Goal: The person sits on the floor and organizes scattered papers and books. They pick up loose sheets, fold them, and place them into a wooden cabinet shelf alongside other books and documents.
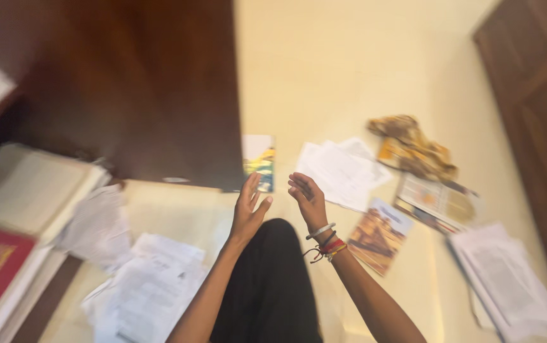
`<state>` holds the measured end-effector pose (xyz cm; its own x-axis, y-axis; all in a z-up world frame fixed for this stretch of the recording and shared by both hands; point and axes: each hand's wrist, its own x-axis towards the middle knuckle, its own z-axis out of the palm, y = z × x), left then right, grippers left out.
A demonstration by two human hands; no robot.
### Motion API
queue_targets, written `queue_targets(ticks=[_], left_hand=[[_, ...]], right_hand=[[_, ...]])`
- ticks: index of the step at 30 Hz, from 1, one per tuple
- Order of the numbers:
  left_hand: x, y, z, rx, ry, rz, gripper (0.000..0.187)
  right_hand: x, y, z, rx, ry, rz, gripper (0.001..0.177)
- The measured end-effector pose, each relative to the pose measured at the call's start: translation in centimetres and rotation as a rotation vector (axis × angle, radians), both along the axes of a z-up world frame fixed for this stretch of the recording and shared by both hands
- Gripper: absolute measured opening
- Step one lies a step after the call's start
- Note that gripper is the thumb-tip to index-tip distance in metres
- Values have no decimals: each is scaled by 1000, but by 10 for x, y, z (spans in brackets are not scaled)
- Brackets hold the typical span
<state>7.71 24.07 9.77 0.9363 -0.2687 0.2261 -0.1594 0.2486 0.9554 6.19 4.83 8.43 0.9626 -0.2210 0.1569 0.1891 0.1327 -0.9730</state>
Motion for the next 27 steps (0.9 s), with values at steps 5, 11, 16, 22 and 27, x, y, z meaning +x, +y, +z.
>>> queue_targets(ticks=[5,11,16,22,27], left_hand=[[-21,-112,-28,104,-36,-183,76],[-58,-209,-96,293,-22,-374,77],[-72,-214,-160,710,-405,-309,83],[-72,-219,-173,633,-82,-434,72],[-58,-231,-191,436,148,-471,59]], right_hand=[[-48,-103,-37,33,68,-238,44],[-112,-216,-118,-99,86,-547,39],[-170,-253,-152,-610,517,-977,42],[-177,-245,-160,-712,624,-957,47],[-167,-242,-151,-605,685,-992,41]])
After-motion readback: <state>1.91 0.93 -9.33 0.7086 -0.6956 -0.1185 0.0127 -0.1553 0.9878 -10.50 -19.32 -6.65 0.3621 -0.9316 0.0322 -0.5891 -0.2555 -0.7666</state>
